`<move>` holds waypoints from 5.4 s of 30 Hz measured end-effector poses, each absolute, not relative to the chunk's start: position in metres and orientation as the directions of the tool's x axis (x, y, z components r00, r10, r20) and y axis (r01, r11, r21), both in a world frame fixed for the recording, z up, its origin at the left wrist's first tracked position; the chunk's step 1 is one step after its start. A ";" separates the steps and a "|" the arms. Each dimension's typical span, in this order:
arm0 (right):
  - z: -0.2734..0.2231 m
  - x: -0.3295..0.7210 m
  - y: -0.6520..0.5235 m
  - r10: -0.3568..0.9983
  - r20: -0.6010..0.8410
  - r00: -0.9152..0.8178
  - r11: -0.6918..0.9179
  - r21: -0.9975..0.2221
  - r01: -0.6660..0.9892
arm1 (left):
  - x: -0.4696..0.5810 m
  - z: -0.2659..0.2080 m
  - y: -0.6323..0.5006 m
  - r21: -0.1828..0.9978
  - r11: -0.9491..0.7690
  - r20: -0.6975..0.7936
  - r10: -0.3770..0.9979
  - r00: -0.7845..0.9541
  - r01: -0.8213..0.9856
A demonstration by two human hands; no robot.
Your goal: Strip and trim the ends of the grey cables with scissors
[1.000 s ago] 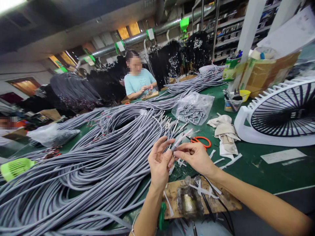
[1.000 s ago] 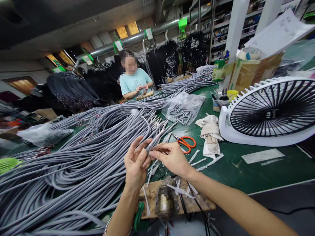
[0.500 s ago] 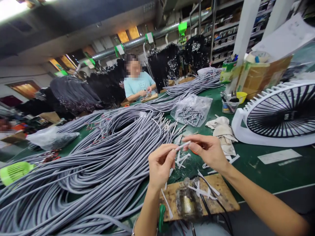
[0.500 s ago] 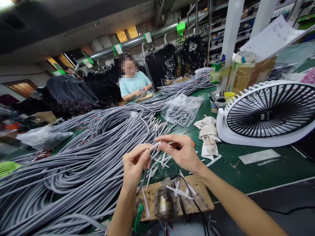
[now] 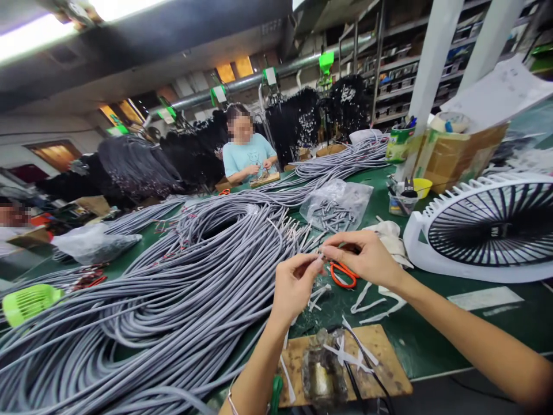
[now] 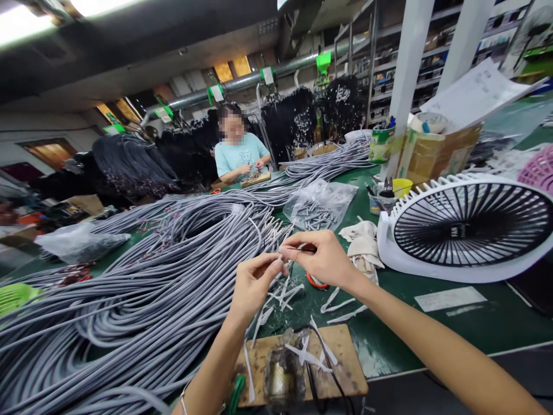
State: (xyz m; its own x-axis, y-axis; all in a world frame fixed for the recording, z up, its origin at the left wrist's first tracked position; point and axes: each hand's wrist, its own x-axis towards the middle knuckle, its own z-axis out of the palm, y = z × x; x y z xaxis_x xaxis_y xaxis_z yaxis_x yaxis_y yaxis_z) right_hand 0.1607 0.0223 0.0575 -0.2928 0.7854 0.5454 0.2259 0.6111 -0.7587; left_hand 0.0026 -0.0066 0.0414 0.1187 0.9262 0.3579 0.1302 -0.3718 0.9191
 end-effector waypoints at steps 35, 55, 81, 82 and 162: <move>0.022 0.157 0.007 0.848 0.410 -0.336 0.490 -0.848 0.201 | 0.008 0.014 -0.019 0.293 -0.746 0.754 0.565 0.335 0.599; 0.027 0.173 0.016 0.834 0.417 -0.362 0.548 -0.703 0.454 | 0.005 0.018 -0.015 0.567 -0.644 0.514 0.764 0.390 0.514; 0.020 0.152 -0.011 0.808 0.488 -0.330 0.589 -0.667 0.456 | 0.002 0.016 -0.025 0.705 -0.492 0.595 0.803 -0.047 0.510; 0.020 0.151 -0.011 0.812 0.486 -0.322 0.583 -0.672 0.457 | 0.002 0.016 -0.025 0.674 -0.505 0.619 0.785 -0.038 0.539; -0.008 0.143 -0.004 0.627 0.346 -0.698 0.732 -0.570 0.374 | -0.011 -0.005 0.009 0.932 -0.281 0.321 0.933 -0.163 0.229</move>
State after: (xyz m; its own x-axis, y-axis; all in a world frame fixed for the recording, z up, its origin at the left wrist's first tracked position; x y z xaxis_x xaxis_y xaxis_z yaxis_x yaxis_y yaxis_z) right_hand 0.1432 -0.0040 -0.0078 -0.6977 0.6270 0.3465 0.3745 0.7316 -0.5697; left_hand -0.0111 0.0086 -0.0054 -0.1628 0.9330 0.3211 0.2287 -0.2809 0.9321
